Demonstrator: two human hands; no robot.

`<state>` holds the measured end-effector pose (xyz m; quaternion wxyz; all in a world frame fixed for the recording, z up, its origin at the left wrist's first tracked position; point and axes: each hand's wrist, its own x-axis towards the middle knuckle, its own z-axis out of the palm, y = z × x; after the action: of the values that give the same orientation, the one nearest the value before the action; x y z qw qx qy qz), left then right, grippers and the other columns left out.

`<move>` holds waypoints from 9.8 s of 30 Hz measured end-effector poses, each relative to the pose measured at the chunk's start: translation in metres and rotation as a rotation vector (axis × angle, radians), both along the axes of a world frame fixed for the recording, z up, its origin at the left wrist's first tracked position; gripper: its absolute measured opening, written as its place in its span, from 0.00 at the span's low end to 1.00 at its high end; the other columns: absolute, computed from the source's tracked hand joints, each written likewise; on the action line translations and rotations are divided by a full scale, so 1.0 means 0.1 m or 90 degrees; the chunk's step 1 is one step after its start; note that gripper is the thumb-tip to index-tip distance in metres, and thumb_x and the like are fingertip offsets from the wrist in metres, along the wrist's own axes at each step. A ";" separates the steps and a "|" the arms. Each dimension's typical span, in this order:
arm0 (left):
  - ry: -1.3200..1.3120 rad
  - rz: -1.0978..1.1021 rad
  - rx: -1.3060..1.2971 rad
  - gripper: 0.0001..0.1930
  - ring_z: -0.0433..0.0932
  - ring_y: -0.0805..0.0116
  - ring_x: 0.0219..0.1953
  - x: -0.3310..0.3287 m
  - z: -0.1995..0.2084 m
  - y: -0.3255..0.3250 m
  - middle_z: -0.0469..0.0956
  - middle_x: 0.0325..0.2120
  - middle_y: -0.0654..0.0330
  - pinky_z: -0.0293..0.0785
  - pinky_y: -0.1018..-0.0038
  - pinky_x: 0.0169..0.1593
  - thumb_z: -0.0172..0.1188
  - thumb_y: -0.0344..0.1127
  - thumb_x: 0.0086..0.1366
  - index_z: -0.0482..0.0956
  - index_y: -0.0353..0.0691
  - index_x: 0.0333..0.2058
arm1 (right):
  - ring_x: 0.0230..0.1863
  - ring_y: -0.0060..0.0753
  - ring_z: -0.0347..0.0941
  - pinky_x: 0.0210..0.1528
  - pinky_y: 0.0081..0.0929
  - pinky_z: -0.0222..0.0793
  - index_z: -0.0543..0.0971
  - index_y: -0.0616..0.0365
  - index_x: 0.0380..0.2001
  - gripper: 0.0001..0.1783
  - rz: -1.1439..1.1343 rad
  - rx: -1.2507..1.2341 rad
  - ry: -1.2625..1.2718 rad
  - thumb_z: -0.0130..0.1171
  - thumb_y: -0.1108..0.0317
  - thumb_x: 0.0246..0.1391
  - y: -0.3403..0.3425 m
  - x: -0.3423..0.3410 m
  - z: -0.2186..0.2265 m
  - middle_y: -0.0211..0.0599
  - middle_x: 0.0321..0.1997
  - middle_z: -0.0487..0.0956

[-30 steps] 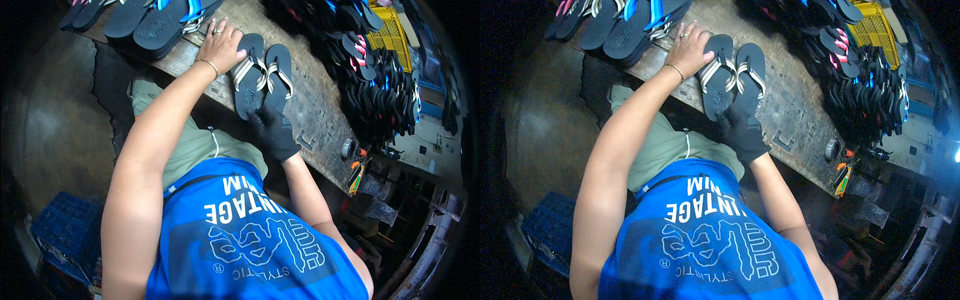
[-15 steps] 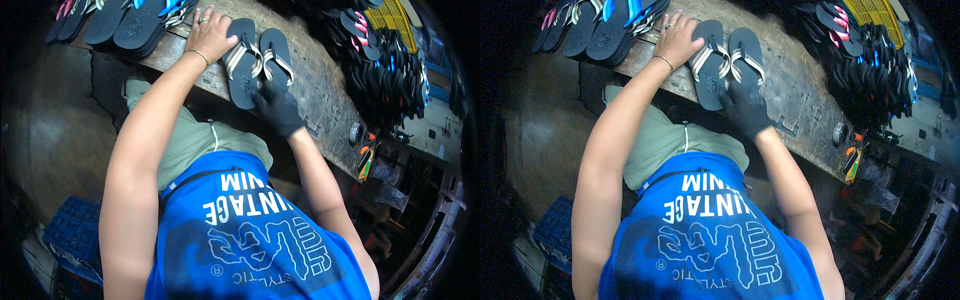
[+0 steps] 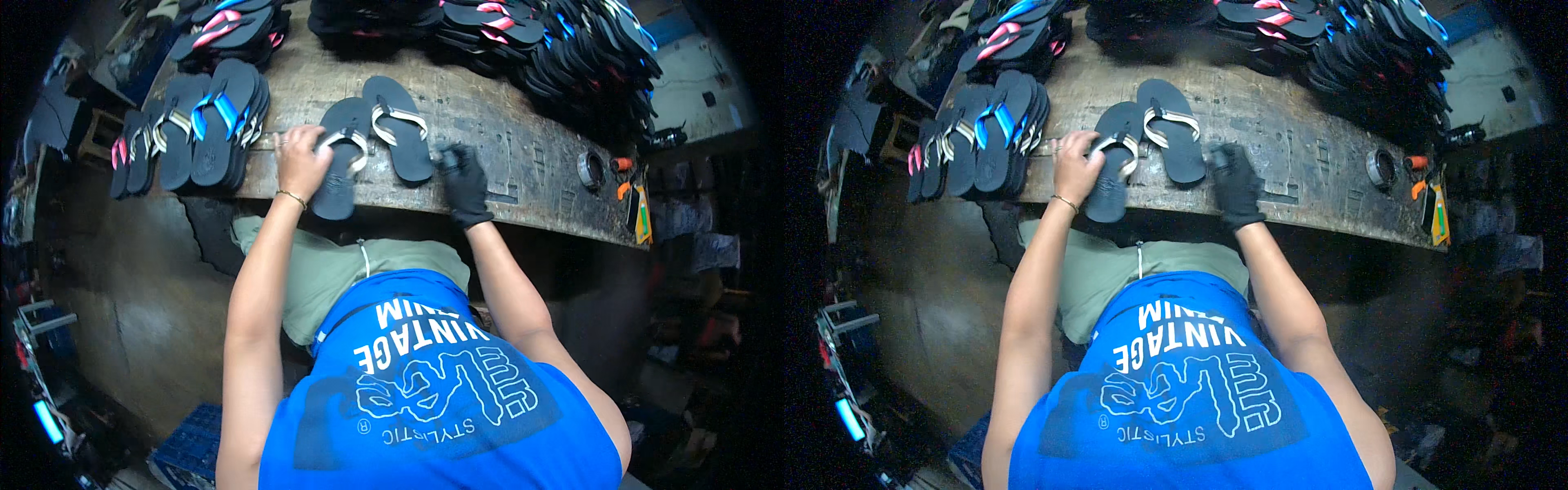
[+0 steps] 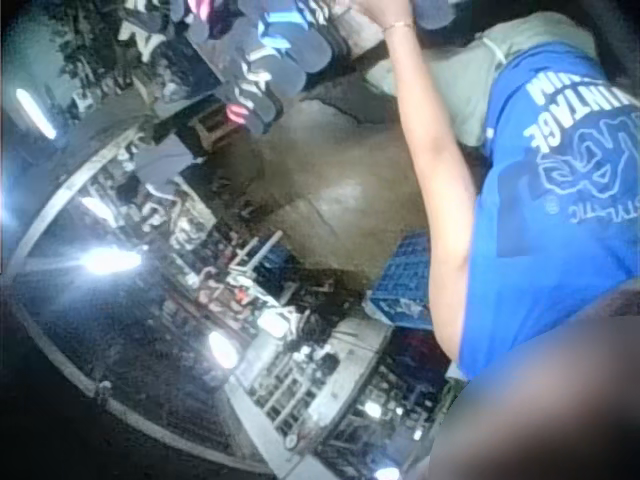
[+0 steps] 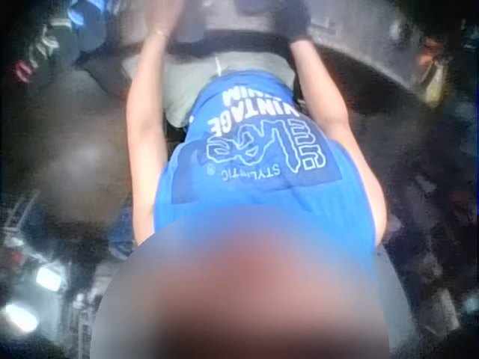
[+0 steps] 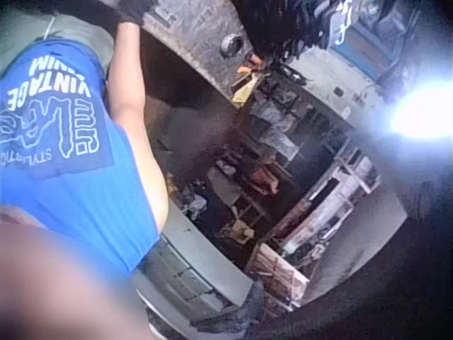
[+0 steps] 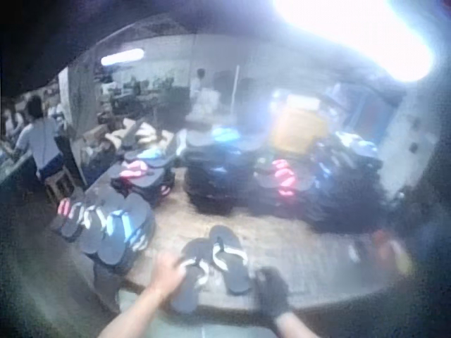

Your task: The person assembles flip-flops by pressing the straps into the soles and stacking completed pairs on the table. They handle multiple pairs with different strap colors and use a small tool to trim excess material from one pair.

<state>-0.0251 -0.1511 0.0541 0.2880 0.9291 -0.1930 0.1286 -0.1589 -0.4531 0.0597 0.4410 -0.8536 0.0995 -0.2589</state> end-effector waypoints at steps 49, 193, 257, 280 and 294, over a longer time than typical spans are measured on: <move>0.054 0.533 0.210 0.42 0.69 0.36 0.67 1.04 0.40 3.36 0.68 0.67 0.42 0.68 0.48 0.67 0.71 0.47 0.59 0.67 0.54 0.72 | 0.46 0.56 0.75 0.51 0.51 0.70 0.83 0.55 0.44 0.10 -0.020 -0.339 0.007 0.63 0.67 0.60 -0.25 -0.23 -0.12 0.48 0.38 0.80; 0.449 0.057 -0.322 0.33 0.83 0.72 0.25 -0.45 0.56 -0.83 0.82 0.33 0.53 0.78 0.73 0.20 0.63 0.36 0.68 0.66 0.31 0.69 | 0.54 0.61 0.80 0.58 0.49 0.74 0.86 0.52 0.54 0.21 -0.304 -0.474 0.331 0.58 0.54 0.65 -4.02 -0.83 0.64 0.54 0.52 0.85; 0.144 -0.173 0.188 0.22 0.87 0.44 0.42 -0.22 0.15 -1.35 0.87 0.38 0.46 0.83 0.52 0.45 0.56 0.31 0.66 0.80 0.47 0.59 | 0.44 0.62 0.82 0.46 0.49 0.78 0.82 0.57 0.44 0.20 0.064 -0.295 0.219 0.64 0.51 0.63 -0.01 -0.02 0.35 0.57 0.41 0.85; 0.025 0.142 0.176 0.48 0.65 0.39 0.65 -0.97 0.54 0.01 0.64 0.63 0.39 0.63 0.44 0.64 0.71 0.38 0.53 0.63 0.54 0.74 | 0.53 0.54 0.76 0.61 0.51 0.66 0.80 0.52 0.54 0.17 -0.136 -0.431 0.119 0.59 0.60 0.66 -1.10 -0.41 -0.22 0.44 0.49 0.83; -0.049 0.170 -0.345 0.36 0.80 0.47 0.57 -0.81 0.77 0.59 0.79 0.55 0.44 0.75 0.61 0.63 0.71 0.35 0.47 0.82 0.37 0.59 | 0.54 0.53 0.76 0.60 0.48 0.67 0.80 0.52 0.55 0.16 -0.160 -0.372 0.119 0.58 0.62 0.67 -1.06 -0.41 -0.19 0.45 0.49 0.83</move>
<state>-0.1058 -0.0925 0.1307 0.4982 0.8301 -0.0390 0.2473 -0.2004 -0.5589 0.0411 0.1313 -0.9451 0.1655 -0.2492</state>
